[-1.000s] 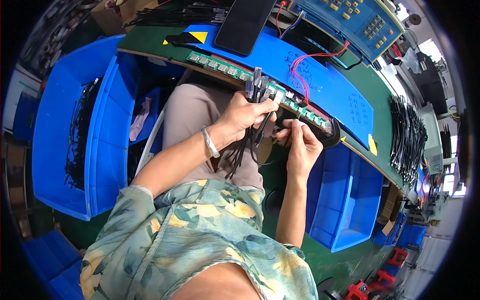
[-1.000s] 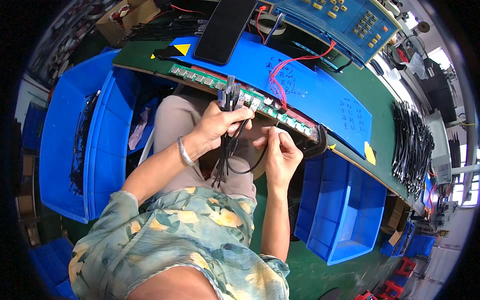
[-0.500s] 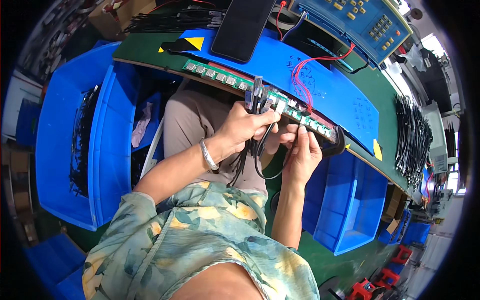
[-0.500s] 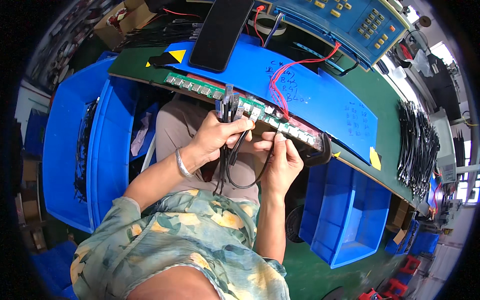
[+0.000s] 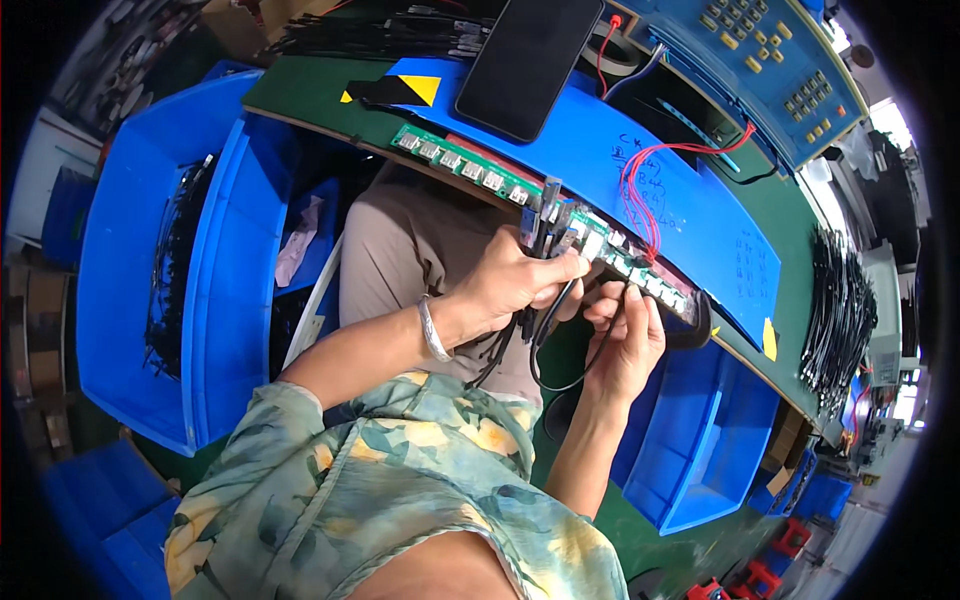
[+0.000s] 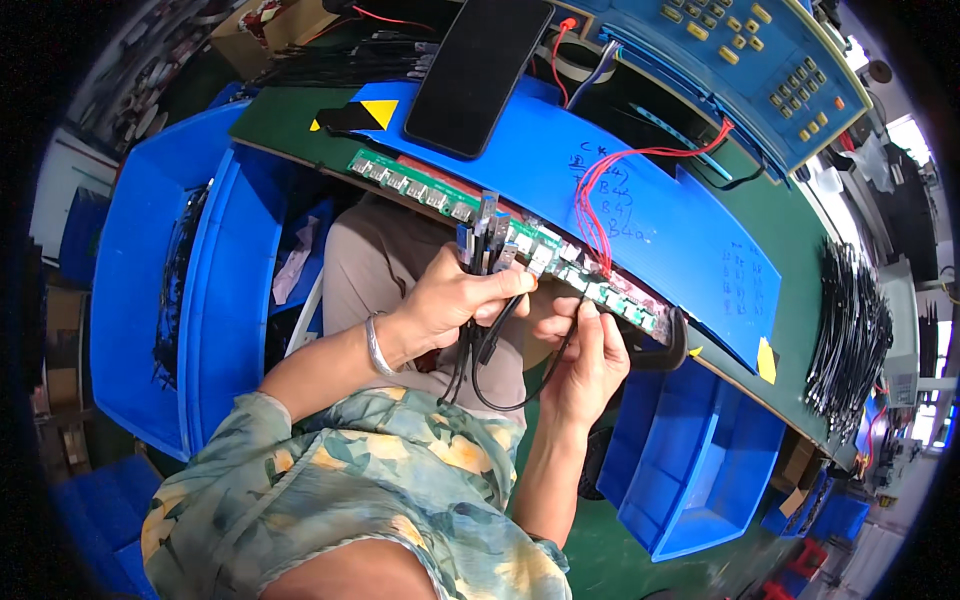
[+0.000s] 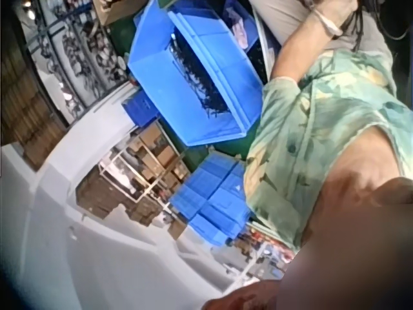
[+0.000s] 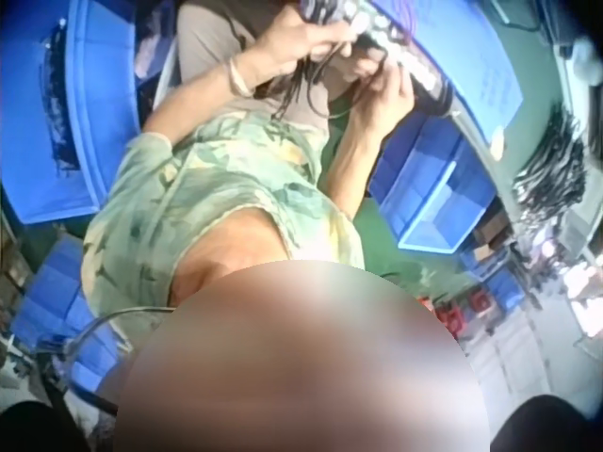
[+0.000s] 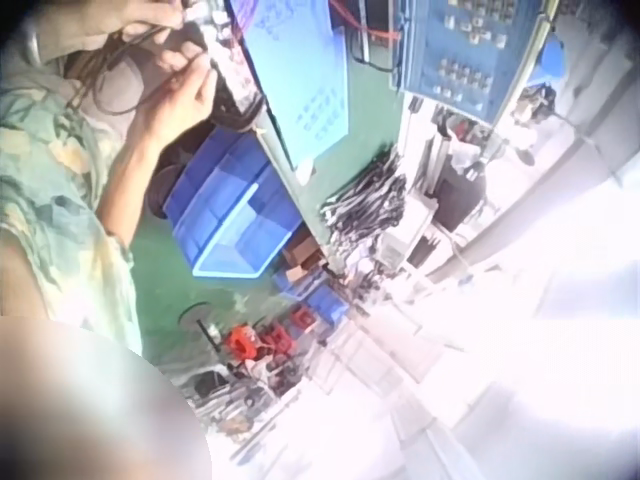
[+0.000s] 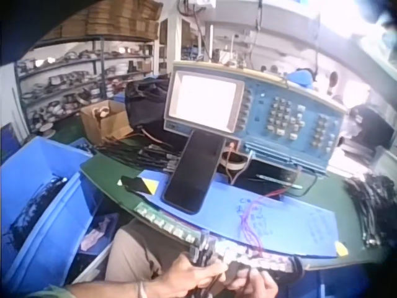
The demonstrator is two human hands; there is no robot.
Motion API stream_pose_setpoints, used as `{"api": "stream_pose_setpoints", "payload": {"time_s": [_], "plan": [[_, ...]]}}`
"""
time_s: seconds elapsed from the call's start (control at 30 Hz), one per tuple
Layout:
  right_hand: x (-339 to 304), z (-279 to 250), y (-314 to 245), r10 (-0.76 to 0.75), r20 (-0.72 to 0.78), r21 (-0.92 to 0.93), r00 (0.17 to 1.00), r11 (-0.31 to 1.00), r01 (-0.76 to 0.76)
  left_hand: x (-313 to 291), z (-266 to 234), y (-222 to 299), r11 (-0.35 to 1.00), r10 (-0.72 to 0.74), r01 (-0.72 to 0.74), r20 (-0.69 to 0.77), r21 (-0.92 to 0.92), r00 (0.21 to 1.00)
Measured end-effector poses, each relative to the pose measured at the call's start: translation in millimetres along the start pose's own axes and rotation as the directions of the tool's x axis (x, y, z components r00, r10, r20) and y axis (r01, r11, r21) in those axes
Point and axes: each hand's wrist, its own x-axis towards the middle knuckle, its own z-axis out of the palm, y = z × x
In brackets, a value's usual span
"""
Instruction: The person is plugging bundles of cables into an electronic testing board to verify they work, then sorting them based on the test result.
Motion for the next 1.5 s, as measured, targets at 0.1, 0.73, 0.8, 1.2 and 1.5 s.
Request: {"api": "stream_pose_setpoints", "payload": {"time_s": [0.1,0.73,0.8,1.2,1.5], "plan": [[-4,-6,-3,0.090,0.072,0.074,0.993,0.993,-0.095,0,-5,-1,1.000,0.001,-0.001,0.004,0.001,1.000],[-39,4,-9,-0.191,0.289,-0.581,0.938,0.744,0.330,-36,-7,-13,0.947,-0.177,0.084,0.289,0.309,0.941],[-37,4,-4,-0.236,0.360,-0.503,0.903,0.766,0.401,-41,-9,-9,0.946,-0.187,0.093,0.288,0.310,0.939],[-42,21,-22,-0.352,0.316,-0.514,0.881,0.717,0.471,-50,-2,-8,0.903,0.103,-0.193,0.244,0.383,0.964],[-87,-23,12,0.121,0.338,-0.714,0.933,0.680,0.170,-45,-2,-1,0.995,0.039,-0.031,0.084,-0.096,0.996]]}}
